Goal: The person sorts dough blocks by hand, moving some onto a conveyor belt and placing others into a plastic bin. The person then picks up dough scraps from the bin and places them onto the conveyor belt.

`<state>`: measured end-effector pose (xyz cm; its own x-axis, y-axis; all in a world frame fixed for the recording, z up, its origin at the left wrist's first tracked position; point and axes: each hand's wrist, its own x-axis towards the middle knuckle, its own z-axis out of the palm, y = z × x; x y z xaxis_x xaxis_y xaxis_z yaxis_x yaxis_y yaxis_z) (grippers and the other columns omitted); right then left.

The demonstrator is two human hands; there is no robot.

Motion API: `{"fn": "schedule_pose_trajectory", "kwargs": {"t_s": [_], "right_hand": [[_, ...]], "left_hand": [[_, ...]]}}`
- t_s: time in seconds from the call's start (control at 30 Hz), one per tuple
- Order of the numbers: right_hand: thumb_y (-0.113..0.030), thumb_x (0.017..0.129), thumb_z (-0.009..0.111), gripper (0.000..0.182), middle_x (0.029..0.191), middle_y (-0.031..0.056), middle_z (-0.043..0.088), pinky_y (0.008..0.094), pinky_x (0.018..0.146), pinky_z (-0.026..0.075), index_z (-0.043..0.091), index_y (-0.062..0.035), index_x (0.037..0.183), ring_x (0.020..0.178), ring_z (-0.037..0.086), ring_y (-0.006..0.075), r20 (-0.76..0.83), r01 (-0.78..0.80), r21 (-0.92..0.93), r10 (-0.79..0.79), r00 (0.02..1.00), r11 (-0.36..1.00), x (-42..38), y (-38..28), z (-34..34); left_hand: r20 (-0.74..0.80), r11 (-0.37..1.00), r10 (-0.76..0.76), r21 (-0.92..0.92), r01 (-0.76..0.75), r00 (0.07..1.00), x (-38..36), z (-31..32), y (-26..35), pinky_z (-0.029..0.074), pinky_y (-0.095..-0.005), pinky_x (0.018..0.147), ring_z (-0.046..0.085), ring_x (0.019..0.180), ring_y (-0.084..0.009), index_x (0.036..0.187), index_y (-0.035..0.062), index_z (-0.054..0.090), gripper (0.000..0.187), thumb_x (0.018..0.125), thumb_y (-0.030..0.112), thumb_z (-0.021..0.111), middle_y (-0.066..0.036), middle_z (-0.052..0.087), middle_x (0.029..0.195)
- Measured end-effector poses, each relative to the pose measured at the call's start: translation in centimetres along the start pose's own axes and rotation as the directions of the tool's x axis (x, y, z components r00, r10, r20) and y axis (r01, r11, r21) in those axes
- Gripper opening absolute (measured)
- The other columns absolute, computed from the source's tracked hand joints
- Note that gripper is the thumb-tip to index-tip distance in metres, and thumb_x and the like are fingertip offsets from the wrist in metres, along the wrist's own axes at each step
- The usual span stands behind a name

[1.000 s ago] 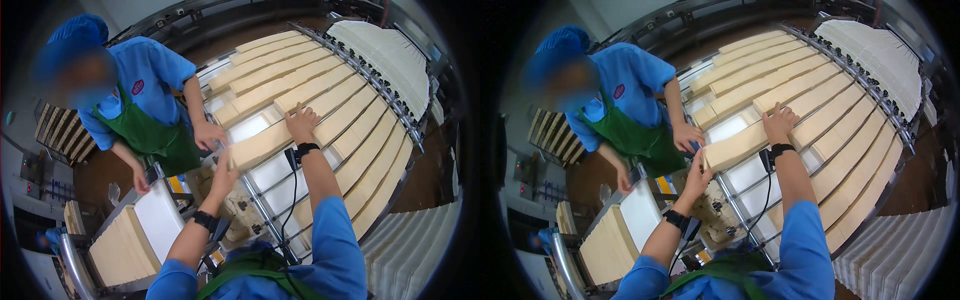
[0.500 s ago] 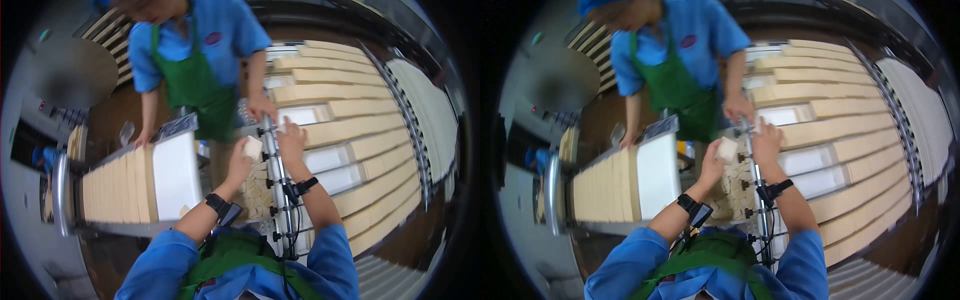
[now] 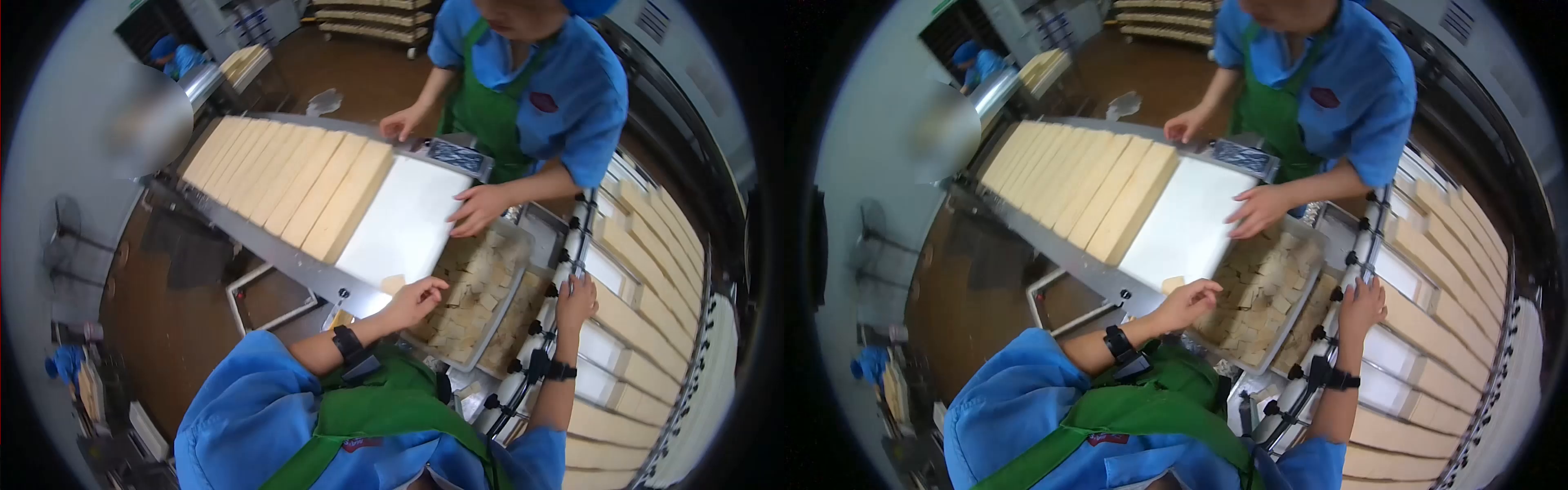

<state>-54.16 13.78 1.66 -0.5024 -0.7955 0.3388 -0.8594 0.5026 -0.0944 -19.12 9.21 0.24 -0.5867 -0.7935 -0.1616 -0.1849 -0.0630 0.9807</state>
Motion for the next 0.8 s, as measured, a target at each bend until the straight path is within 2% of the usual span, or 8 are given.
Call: {"fn": "schedule_pose_trajectory", "kwargs": {"t_s": [0.1, 0.13, 0.2, 0.27, 0.37, 0.47, 0.57, 0.8], "right_hand": [[-0.019, 0.072, 0.070, 0.025, 0.116, 0.0109, 0.056, 0.0483, 0.088, 0.037, 0.063, -0.0103, 0.095, 0.109, 0.050, 0.0313, 0.067, 0.180, 0.270, -0.205, 0.976, 0.946, -2.4, -3.6, -2.2], [-0.017, 0.071, 0.071, 0.023, 0.111, 0.0108, 0.059, 0.0463, 0.087, 0.038, 0.063, -0.0088, 0.091, 0.105, 0.052, 0.0310, 0.112, 0.211, 0.379, -0.271, 0.956, 0.901, -3.6, -5.1, -2.9], [-0.012, 0.068, 0.073, 0.019, 0.097, 0.0097, 0.062, 0.0401, 0.085, 0.040, 0.061, -0.0073, 0.082, 0.095, 0.056, 0.0303, 0.115, 0.254, 0.618, -0.405, 0.907, 0.744, -6.0, -7.7, -2.5], [-0.007, 0.069, 0.070, 0.015, 0.088, 0.0104, 0.063, 0.0378, 0.083, 0.042, 0.063, -0.0067, 0.081, 0.089, 0.058, 0.0297, 0.189, 0.279, 0.612, -0.479, 0.857, 0.740, -8.2, -11.3, -3.7], [-0.008, 0.076, 0.066, 0.011, 0.085, 0.0120, 0.064, 0.0389, 0.082, 0.043, 0.065, -0.0047, 0.086, 0.087, 0.058, 0.0295, 0.145, 0.359, 0.756, -0.675, 0.723, 0.547, -9.6, -16.3, -5.3], [-0.009, 0.083, 0.060, 0.012, 0.084, 0.0134, 0.064, 0.0373, 0.079, 0.045, 0.066, -0.0020, 0.091, 0.083, 0.059, 0.0300, 0.396, -0.019, 0.833, -0.573, 0.718, 0.552, -10.0, -21.5, -6.0], [-0.012, 0.087, 0.057, 0.016, 0.084, 0.0140, 0.065, 0.0358, 0.076, 0.046, 0.066, -0.0003, 0.094, 0.079, 0.060, 0.0305, 0.274, 0.088, 0.881, -0.653, 0.707, 0.465, -9.0, -26.2, -5.9], [-0.012, 0.083, 0.060, 0.022, 0.102, 0.0181, 0.058, 0.0384, 0.087, 0.042, 0.062, -0.0001, 0.101, 0.100, 0.053, 0.0343, 0.091, 0.340, 0.838, -0.724, 0.684, 0.427, -4.8, -37.1, -1.1]], "left_hand": [[-0.207, 0.997, -0.046, 0.044, 0.056, 0.977, -2.2, -3.3, -0.9, 0.046, -0.0265, 0.072, 0.056, 0.078, -0.0129, 0.108, 0.0032, 0.058, 0.022, 0.087, 0.007, 0.050, -0.005, 0.059, 0.086], [-0.334, 0.981, 0.110, 0.188, -0.048, 0.936, -2.6, -4.4, -1.6, 0.046, -0.0281, 0.072, 0.058, 0.079, -0.0172, 0.103, 0.0020, 0.060, 0.020, 0.088, 0.009, 0.050, -0.010, 0.061, 0.088], [-0.466, 0.993, 0.007, 0.108, 0.049, 0.885, -3.6, -6.5, -2.1, 0.047, -0.0307, 0.074, 0.059, 0.080, -0.0208, 0.103, 0.0023, 0.060, 0.020, 0.088, 0.011, 0.050, -0.013, 0.063, 0.088], [-0.574, 0.986, -0.135, 0.004, 0.167, 0.808, -4.6, -8.9, -2.2, 0.046, -0.0310, 0.076, 0.059, 0.086, -0.0226, 0.104, 0.0024, 0.059, 0.020, 0.089, 0.011, 0.049, -0.016, 0.061, 0.095], [-0.842, 0.993, 0.102, 0.121, 0.001, 0.529, -4.8, -12.4, -5.7, 0.045, -0.0315, 0.076, 0.053, 0.083, -0.0180, 0.114, 0.0021, 0.054, 0.029, 0.086, 0.011, 0.055, -0.012, 0.057, 0.095], [-0.897, 0.854, 0.236, 0.375, 0.360, 0.374, -5.5, -17.0, -8.1, 0.042, -0.0376, 0.085, 0.050, 0.097, -0.0301, 0.122, 0.0002, 0.045, 0.045, 0.083, 0.016, 0.060, -0.019, 0.050, 0.109], [-0.917, 0.763, 0.041, 0.286, 0.580, 0.398, -5.6, -19.7, -8.6, 0.037, -0.0429, 0.094, 0.042, 0.108, -0.0411, 0.125, -0.0034, 0.039, 0.058, 0.079, 0.022, 0.064, -0.026, 0.040, 0.120], [-0.777, 0.805, -0.084, 0.316, 0.502, 0.624, -4.5, -22.0, -6.5, 0.040, -0.0450, 0.094, 0.044, 0.108, -0.0451, 0.125, -0.0071, 0.036, 0.071, 0.073, 0.025, 0.072, -0.030, 0.037, 0.119]]}}
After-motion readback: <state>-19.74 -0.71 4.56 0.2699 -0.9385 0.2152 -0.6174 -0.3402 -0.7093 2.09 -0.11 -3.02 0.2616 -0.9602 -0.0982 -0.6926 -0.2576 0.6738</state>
